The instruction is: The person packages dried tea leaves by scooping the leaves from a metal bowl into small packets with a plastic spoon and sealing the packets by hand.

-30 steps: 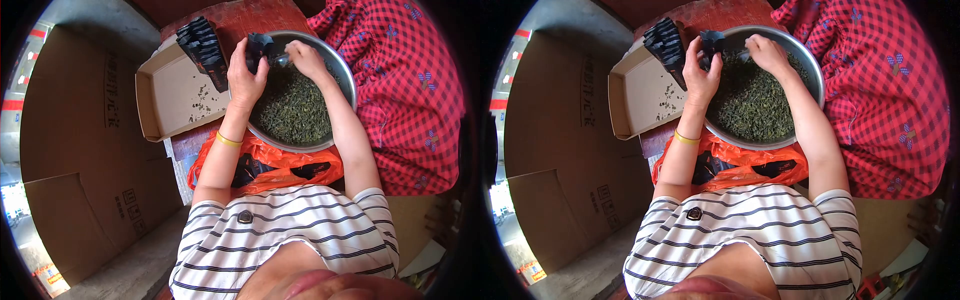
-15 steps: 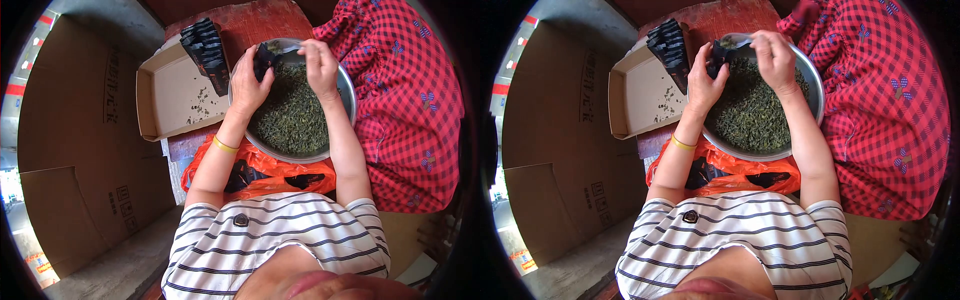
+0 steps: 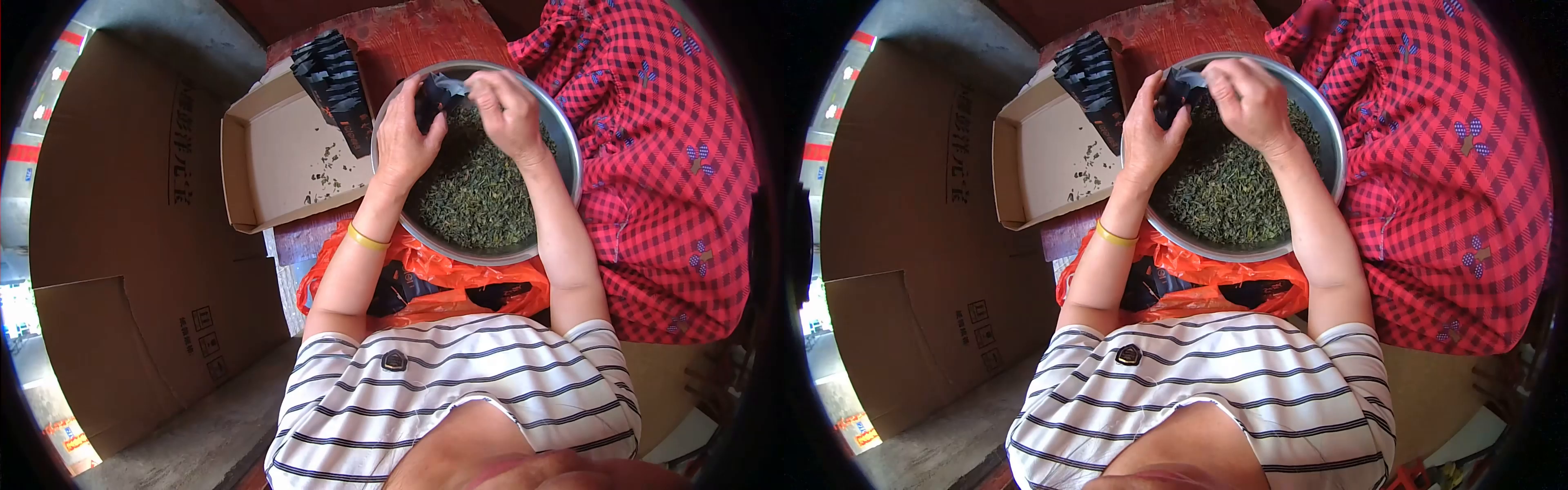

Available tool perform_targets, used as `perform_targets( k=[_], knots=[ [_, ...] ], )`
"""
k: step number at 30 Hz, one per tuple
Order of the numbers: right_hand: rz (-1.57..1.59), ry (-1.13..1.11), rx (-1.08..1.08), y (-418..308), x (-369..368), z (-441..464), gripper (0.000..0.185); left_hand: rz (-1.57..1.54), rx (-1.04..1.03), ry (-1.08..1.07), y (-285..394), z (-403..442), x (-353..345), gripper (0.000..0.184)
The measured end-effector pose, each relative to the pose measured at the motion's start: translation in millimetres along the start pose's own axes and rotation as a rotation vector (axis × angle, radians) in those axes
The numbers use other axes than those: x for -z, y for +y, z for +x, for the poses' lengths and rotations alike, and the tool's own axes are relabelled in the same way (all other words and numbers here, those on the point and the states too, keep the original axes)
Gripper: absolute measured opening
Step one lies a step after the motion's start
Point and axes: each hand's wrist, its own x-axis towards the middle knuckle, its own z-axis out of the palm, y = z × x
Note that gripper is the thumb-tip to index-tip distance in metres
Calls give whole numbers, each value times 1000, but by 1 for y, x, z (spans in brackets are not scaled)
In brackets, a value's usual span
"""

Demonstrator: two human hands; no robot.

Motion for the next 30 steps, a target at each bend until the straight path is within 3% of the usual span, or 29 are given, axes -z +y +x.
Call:
perform_targets(
  k=[1, 3, 5, 11, 13, 19, 21, 24, 30],
  knots=[
    [0, 68, 10, 4, 4, 2, 14, 4, 5, -1, -1, 0, 0, 63],
    [96, 155, -186, 9, 8, 0, 24, 34, -23, 24, -3, -1, -1, 64],
    [65, 200, -196, 14, 10, 4, 28, 28, -9, 50, -5, 0, -1, 65],
    [-97, -133, -294, 29, 2, -6, 25, -15, -27, 148, 1, 0, 1, 70],
    [-40, -109, -248, 29, -3, -8, 26, -28, -51, 172, 3, 2, 1, 71],
    [-273, -286, -295, 21, 0, -8, 28, -28, -89, 172, -3, 0, 0, 67],
    [-409, -479, -457, 15, -1, -7, 25, -27, -90, 206, -5, 1, -1, 63],
    [-227, -607, -445, 12, -13, -18, 23, -60, -72, 205, -7, 2, -1, 62],
    [-93, -455, -558, 23, -5, -12, 31, -25, -38, 145, -5, 0, 0, 63]
  ],
)
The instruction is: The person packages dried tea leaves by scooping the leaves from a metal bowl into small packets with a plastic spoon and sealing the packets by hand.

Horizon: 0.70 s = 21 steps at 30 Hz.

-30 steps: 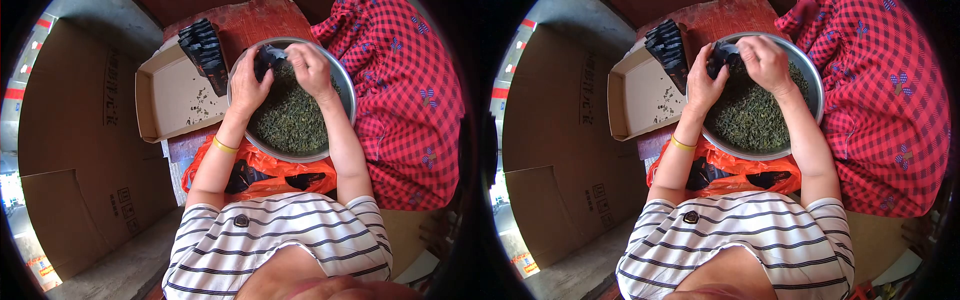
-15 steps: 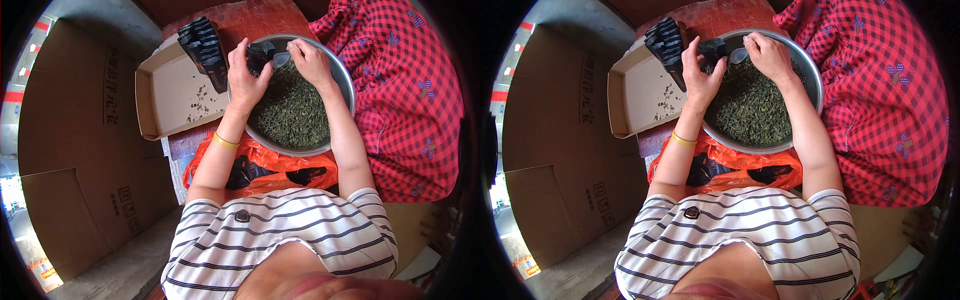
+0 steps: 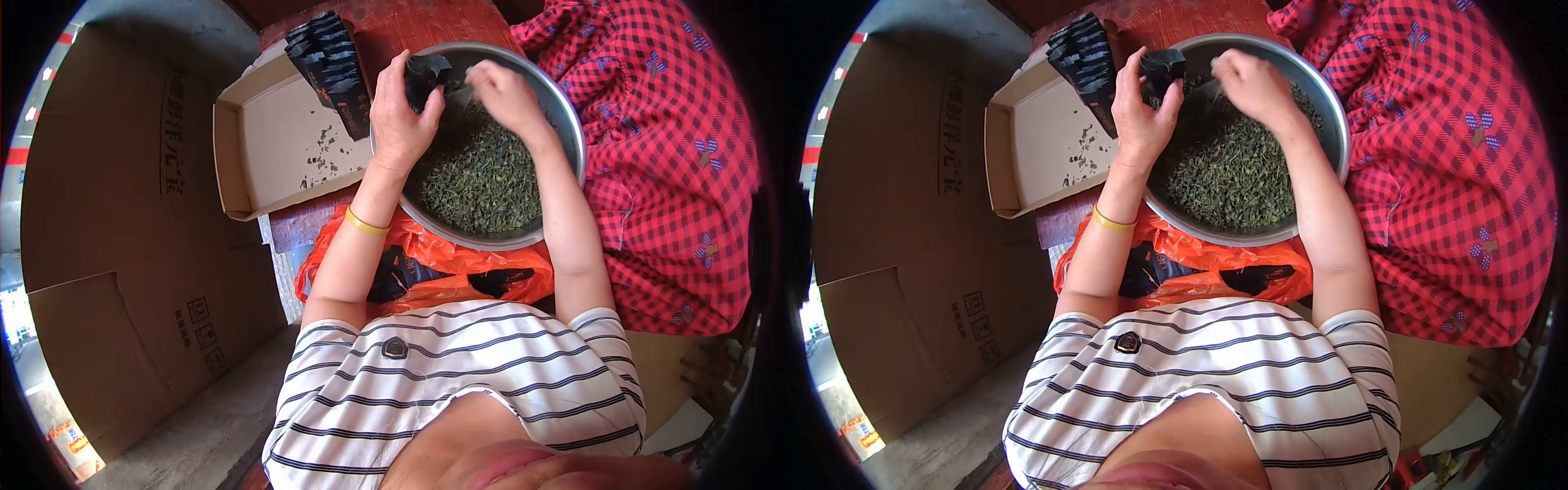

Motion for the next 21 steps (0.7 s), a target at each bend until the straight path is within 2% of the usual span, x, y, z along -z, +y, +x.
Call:
perform_targets(
  k=[2, 5, 9, 10, 13, 16, 21],
  knots=[
    [236, 119, 55, 6, 8, 3, 28, 42, -13, -4, -3, -2, -1, 64],
    [322, 356, 89, 4, 21, 6, 31, 82, -22, -28, -3, 0, -2, 65],
    [459, 499, 303, -17, 25, -3, 28, 107, -8, -89, -4, -1, -3, 68],
    [425, 486, 326, -22, 23, -6, 24, 109, -1, -93, -4, 0, -2, 68],
    [125, 498, 599, -26, 20, -5, 16, 78, 26, -128, -3, -2, -2, 72],
    [-15, 475, 714, -38, 21, -7, 10, 71, 30, -131, -2, 0, -3, 73],
    [-59, 365, 675, -45, 10, -13, 9, 68, 16, -159, -2, -1, -1, 72]
  ],
)
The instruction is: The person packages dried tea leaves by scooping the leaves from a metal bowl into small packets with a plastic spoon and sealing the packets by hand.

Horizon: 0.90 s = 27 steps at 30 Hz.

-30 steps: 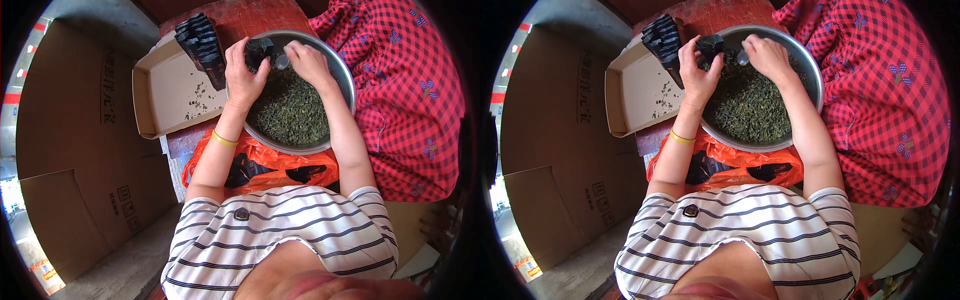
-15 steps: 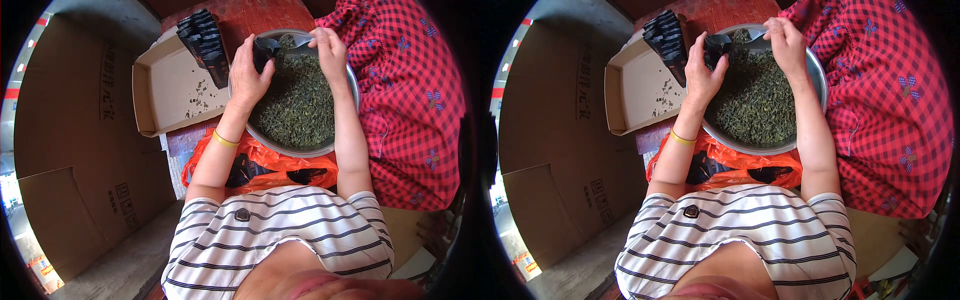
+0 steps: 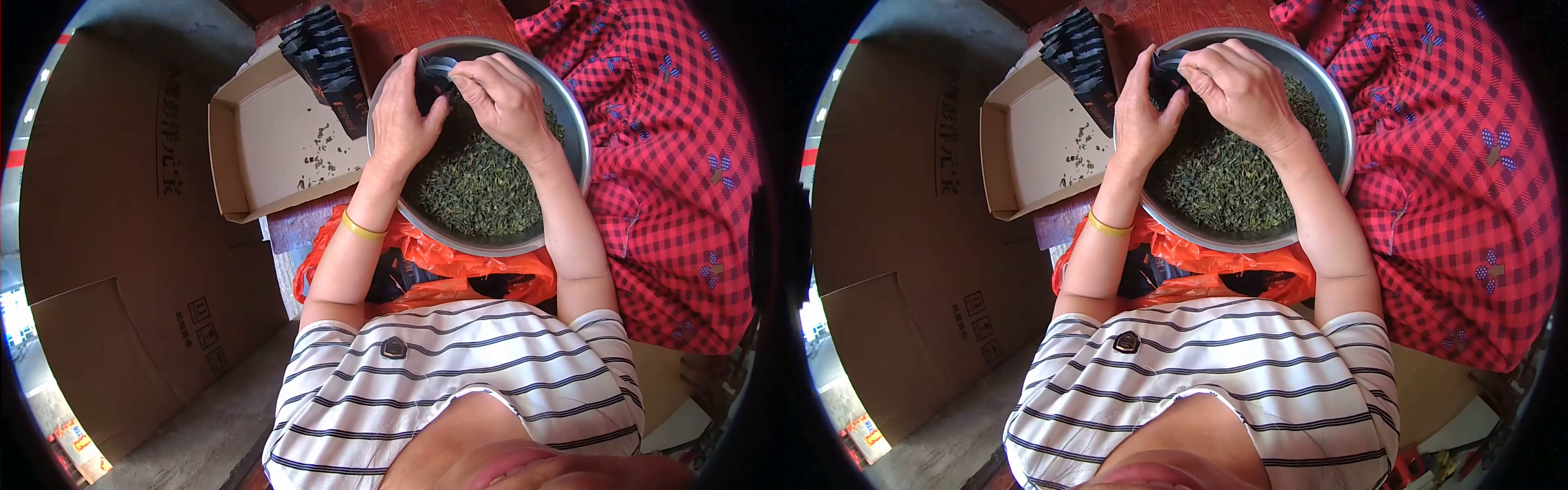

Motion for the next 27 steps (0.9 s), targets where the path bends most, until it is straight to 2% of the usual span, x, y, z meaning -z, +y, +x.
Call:
perform_targets(
  k=[2, 5, 9, 12, 13, 16, 17, 19, 20, 22, 23, 25, 26, 27],
  knots=[
    [1, -30, -14, -2, 3, 2, 8, -11, 3, -1, 0, -1, -1, 72],
    [-15, 154, 27, 6, 9, 3, 8, -7, 3, 4, 0, -1, 0, 69],
    [-17, 50, 48, -1, 4, 2, 9, 2, 6, 6, -1, -1, 0, 65],
    [25, 38, 44, -3, 3, 3, 9, 29, 3, 22, -2, 0, 0, 64],
    [31, 120, 69, 7, 2, 1, 10, 28, 2, 24, -2, 0, -1, 64],
    [102, 269, -206, 16, 13, -4, 18, 36, 3, 37, 1, 0, 2, 64],
    [103, 272, -202, 20, 13, -5, 18, -13, 51, 53, 4, 0, 2, 63],
    [54, 200, -357, 31, 8, -8, 21, -66, 88, 68, 4, 2, 1, 61],
    [21, 74, -388, 35, 5, -9, 24, -87, 56, 125, 3, 2, 1, 60],
    [141, -51, -437, 34, -5, -17, 26, -111, 21, 182, 2, 1, -1, 58],
    [131, -245, -577, 24, -1, -11, 29, -143, 67, 168, 5, -1, 1, 56],
    [257, -404, -650, 27, -9, -17, 34, -174, 117, 162, 6, -3, 2, 54],
    [315, -598, -696, 27, -10, -16, 31, -135, 86, 182, 4, -2, 1, 51],
    [314, -602, -692, 25, -10, -18, 31, -95, 55, 200, 3, -3, 0, 49]
  ],
)
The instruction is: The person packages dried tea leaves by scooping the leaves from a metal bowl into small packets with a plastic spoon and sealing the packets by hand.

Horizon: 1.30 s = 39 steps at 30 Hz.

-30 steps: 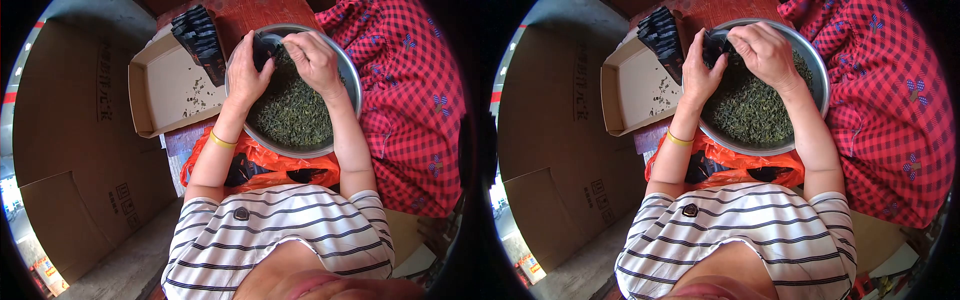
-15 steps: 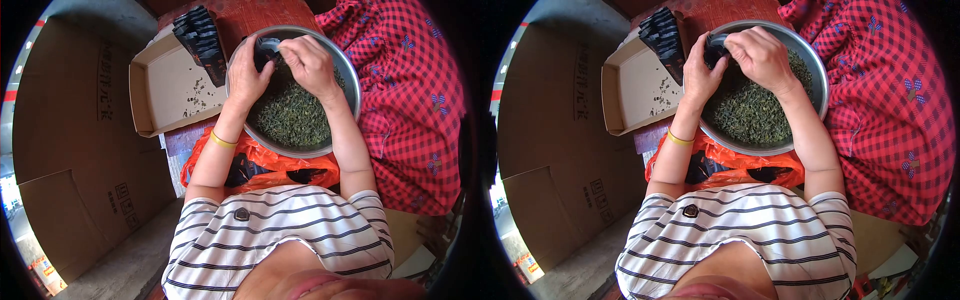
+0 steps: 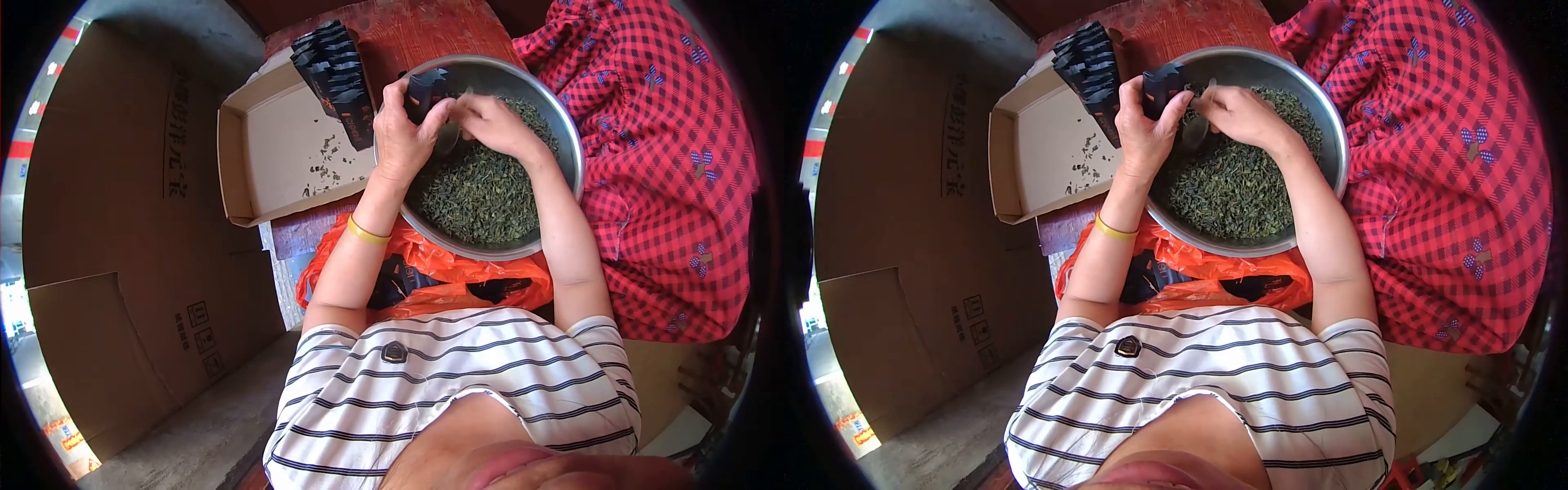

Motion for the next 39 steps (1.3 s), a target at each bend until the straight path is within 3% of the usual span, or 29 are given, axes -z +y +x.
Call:
perform_targets(
  k=[2, 3, 8, 10, 11, 13, 15, 18, 22, 27, 32, 34, 37, 39],
  knots=[
    [-323, -16, -53, -6, -2, -8, 35, -5, 33, -4, 1, -1, 1, 46],
    [-474, 82, 19, 1, -7, -8, 49, -9, 67, -10, 2, -1, 1, 44],
    [-82, 147, 329, -4, -1, -2, 63, -91, 115, -50, 5, 0, 3, 40],
    [185, 118, 381, -11, -8, -6, 57, -75, 55, -119, 11, 1, 5, 37],
    [183, 151, 418, -17, -10, -6, 44, -75, 55, -117, 11, 2, 5, 37],
    [217, 186, 365, -14, -11, -3, 37, -71, -103, -146, 9, 3, 5, 36],
    [253, 224, 310, -11, -10, -1, 31, -89, -116, -142, 5, 3, 3, 35],
    [236, 284, 403, -7, -5, 2, 20, -119, -102, -148, 7, 3, 4, 33],
    [197, 248, 317, -12, -4, -3, 20, -137, -43, -142, 6, 2, 4, 24],
    [14, 386, 423, -16, -5, -3, 16, -113, -68, -120, 4, 3, 5, 17],
    [74, 370, 356, -13, -4, -3, 19, -109, -48, -109, 6, 3, 3, 16],
    [72, 397, 374, -13, -4, -3, 19, -165, 54, -115, 13, 4, 3, 17],
    [181, 352, 345, -16, -4, -3, 19, -90, -44, -106, 2, 3, 1, 18],
    [41, 259, 163, -12, -3, -3, 18, -97, -20, -113, -2, 3, 1, 19]
  ],
)
